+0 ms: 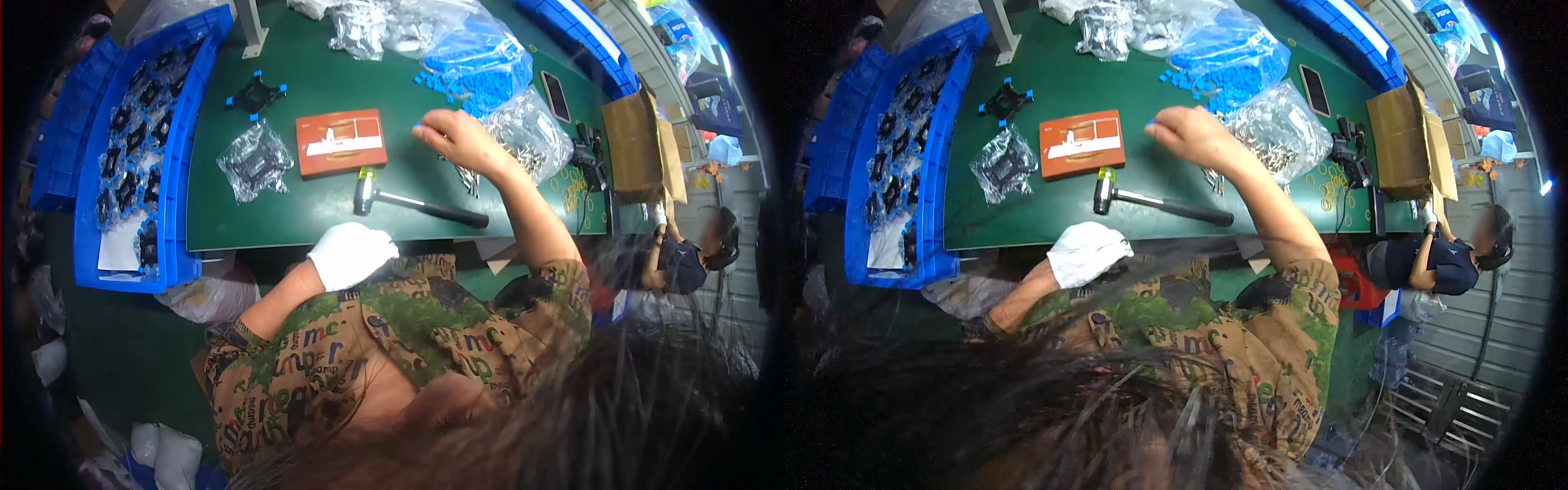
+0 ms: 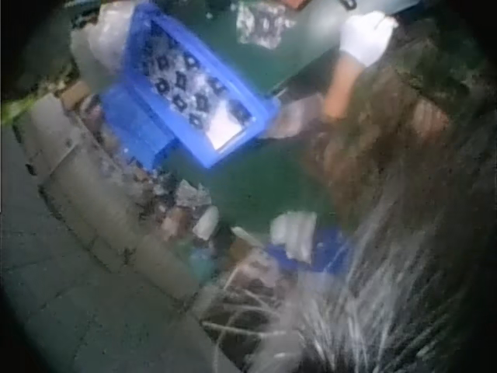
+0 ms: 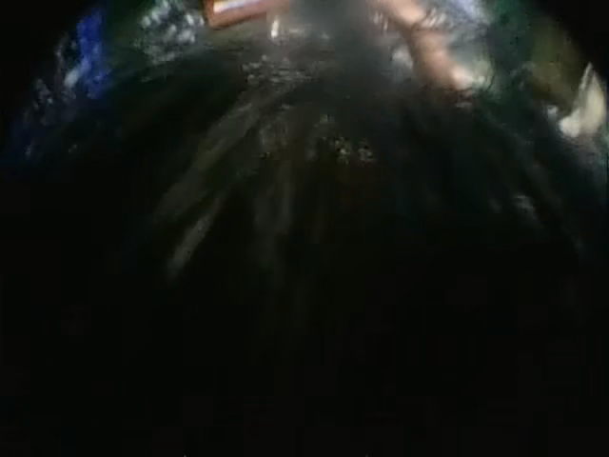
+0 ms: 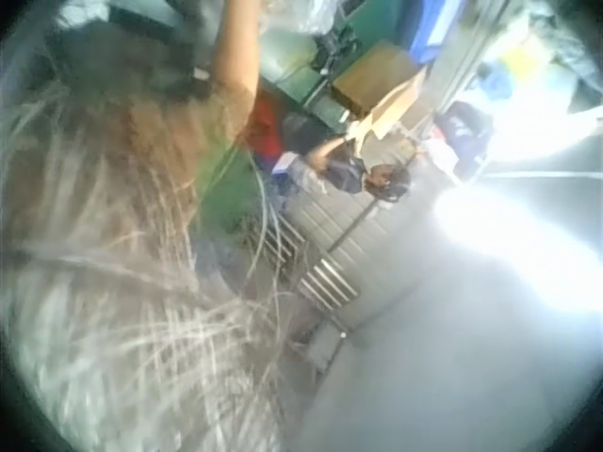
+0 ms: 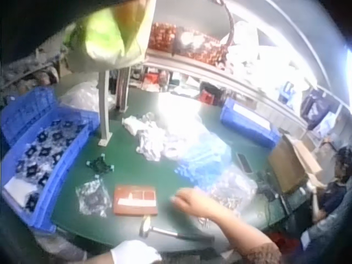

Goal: The person assembles small black plastic components by inserting metal pins and securing them with blue plastic caps. They use a hammer to tap the pins into place and place the finished units into a blue bin.

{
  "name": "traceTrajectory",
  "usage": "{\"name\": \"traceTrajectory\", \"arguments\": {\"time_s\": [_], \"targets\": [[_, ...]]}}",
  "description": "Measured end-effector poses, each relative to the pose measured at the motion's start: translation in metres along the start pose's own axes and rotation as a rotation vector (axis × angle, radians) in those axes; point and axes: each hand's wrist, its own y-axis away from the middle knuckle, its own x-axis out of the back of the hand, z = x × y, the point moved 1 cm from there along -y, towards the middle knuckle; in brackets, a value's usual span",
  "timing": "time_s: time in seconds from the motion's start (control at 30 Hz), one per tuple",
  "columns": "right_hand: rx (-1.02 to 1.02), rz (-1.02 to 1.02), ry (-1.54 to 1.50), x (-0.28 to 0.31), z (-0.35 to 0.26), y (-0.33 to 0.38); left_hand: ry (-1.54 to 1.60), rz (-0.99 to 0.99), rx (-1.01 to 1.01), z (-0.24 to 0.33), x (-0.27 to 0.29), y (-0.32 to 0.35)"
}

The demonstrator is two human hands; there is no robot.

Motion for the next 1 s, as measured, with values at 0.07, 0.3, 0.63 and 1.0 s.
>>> {"name": "traceTrajectory", "arguments": {"time_s": [0.07, 0.3, 0.63, 1.0], "targets": [[0.021, -0.136, -0.207, -0.010, -0.028, 0.032, 0.033, 0.050, -0.025, -0.001, -0.006, 0.008], [0.053, -0.288, -0.287, -0.027, -0.080, 0.106, 0.118, -0.008, 0.046, 0.007, -0.008, 0.005], [0.063, -0.273, -0.385, -0.046, -0.083, 0.117, 0.011, -0.136, 0.078, 0.012, -0.013, 0.002], [0.014, -0.332, -0.461, -0.056, -0.086, 0.123, 0.301, -0.252, 0.267, 0.024, -0.010, 0.004]]}}
